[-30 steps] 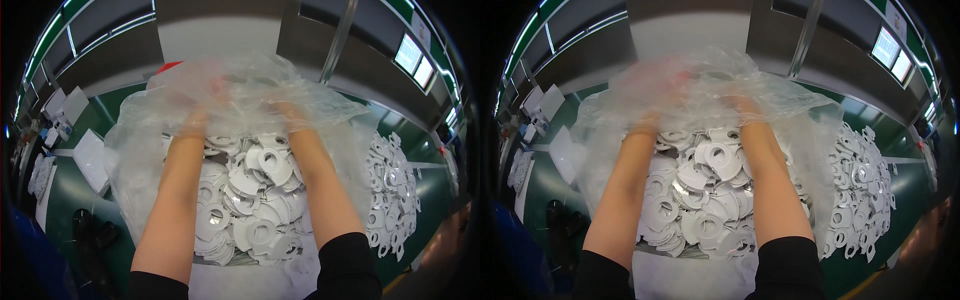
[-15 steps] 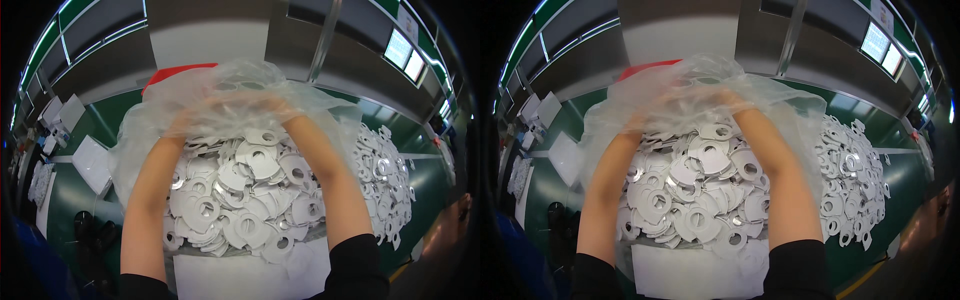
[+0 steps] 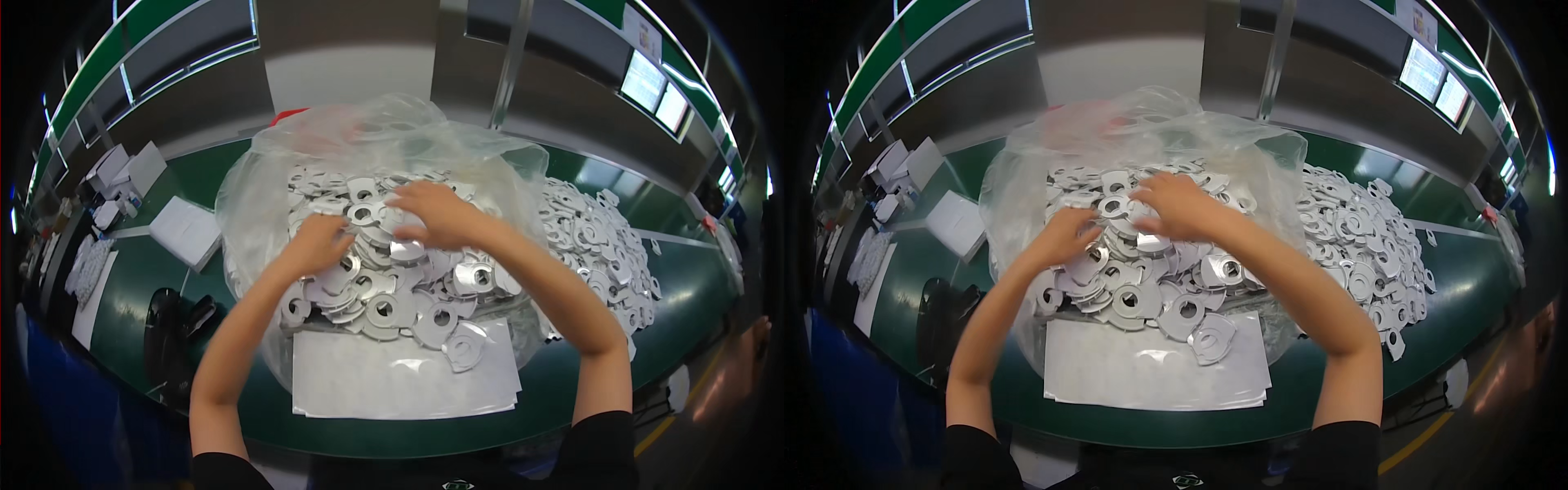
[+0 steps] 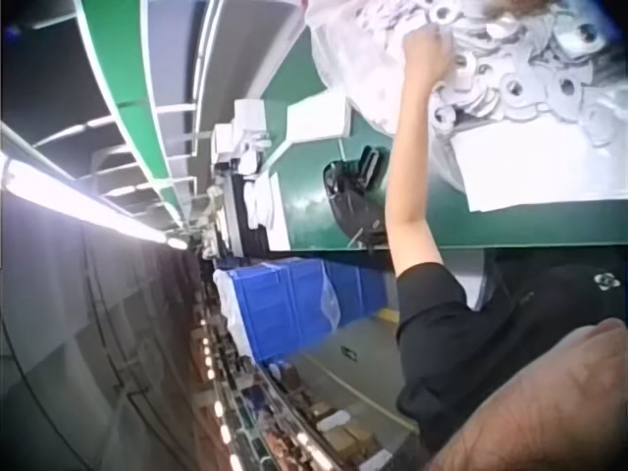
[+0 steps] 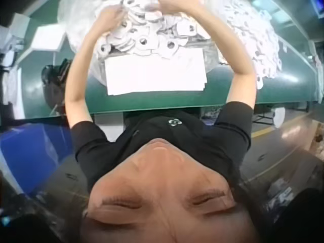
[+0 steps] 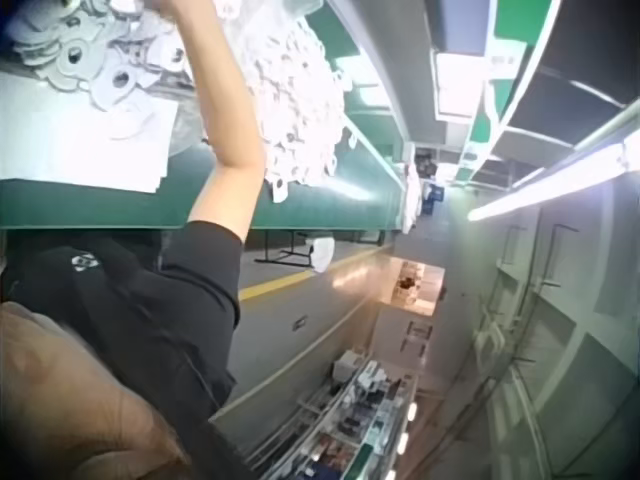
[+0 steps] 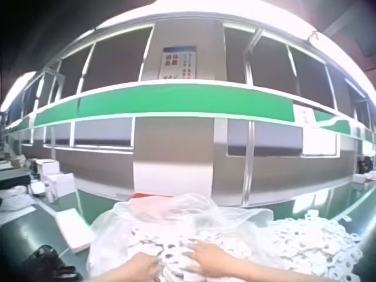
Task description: Apply circular adhesive stickers to white plastic components on an industrial assembly line.
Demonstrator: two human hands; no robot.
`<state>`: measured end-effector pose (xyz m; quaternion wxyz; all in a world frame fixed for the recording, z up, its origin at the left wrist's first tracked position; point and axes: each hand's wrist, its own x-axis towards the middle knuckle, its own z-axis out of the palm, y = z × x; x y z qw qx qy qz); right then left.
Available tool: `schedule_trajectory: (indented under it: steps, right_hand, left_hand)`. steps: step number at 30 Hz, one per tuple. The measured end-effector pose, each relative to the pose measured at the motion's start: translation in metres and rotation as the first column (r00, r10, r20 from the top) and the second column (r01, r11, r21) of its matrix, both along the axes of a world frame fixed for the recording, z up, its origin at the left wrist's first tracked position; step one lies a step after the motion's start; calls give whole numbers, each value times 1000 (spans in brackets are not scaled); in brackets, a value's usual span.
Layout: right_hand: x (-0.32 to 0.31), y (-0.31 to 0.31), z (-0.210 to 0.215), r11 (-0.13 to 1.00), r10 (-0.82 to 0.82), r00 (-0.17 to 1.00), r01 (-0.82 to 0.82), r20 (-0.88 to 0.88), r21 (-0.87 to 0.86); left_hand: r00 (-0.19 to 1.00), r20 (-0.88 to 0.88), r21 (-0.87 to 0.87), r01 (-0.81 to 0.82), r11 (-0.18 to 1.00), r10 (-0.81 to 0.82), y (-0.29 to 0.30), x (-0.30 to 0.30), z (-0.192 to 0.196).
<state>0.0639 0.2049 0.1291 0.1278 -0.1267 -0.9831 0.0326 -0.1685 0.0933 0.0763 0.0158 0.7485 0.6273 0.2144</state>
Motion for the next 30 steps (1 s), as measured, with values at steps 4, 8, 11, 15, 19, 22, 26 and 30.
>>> schedule_trajectory:
  steps: [4,8,11,15,19,22,26,30]
  right_hand:
    - [88,-73,-23,958,14,1000,-7,24,-286]
    - [151,-120,-69,912,-143,986,164,83,-377]
    - [160,-125,-84,912,-190,982,185,23,-366]
    - [153,-109,-88,896,-164,984,117,-73,-429]
    - [134,-89,-90,950,-183,963,122,-198,-288]
    - [129,-82,-80,979,-179,966,156,-188,-131]
    - [134,-81,-84,845,-412,909,357,-58,-398]
    - [144,-75,-116,888,-295,918,160,-266,-431]
  left_hand:
    - [985,-103,49,-136,990,140,-57,45,-20]
    - [984,-150,72,-89,993,99,-90,113,-34]
    - [972,-152,75,192,979,-179,-95,158,-52]
    - [931,-146,86,350,933,-336,-74,179,-71]
    - [952,-222,193,256,947,-212,-47,161,-81]
    - [968,-136,254,239,937,-210,-33,162,-88]
    - [974,-128,311,217,925,-185,-19,174,-99]
    - [987,-41,280,161,946,-155,-22,172,-92]
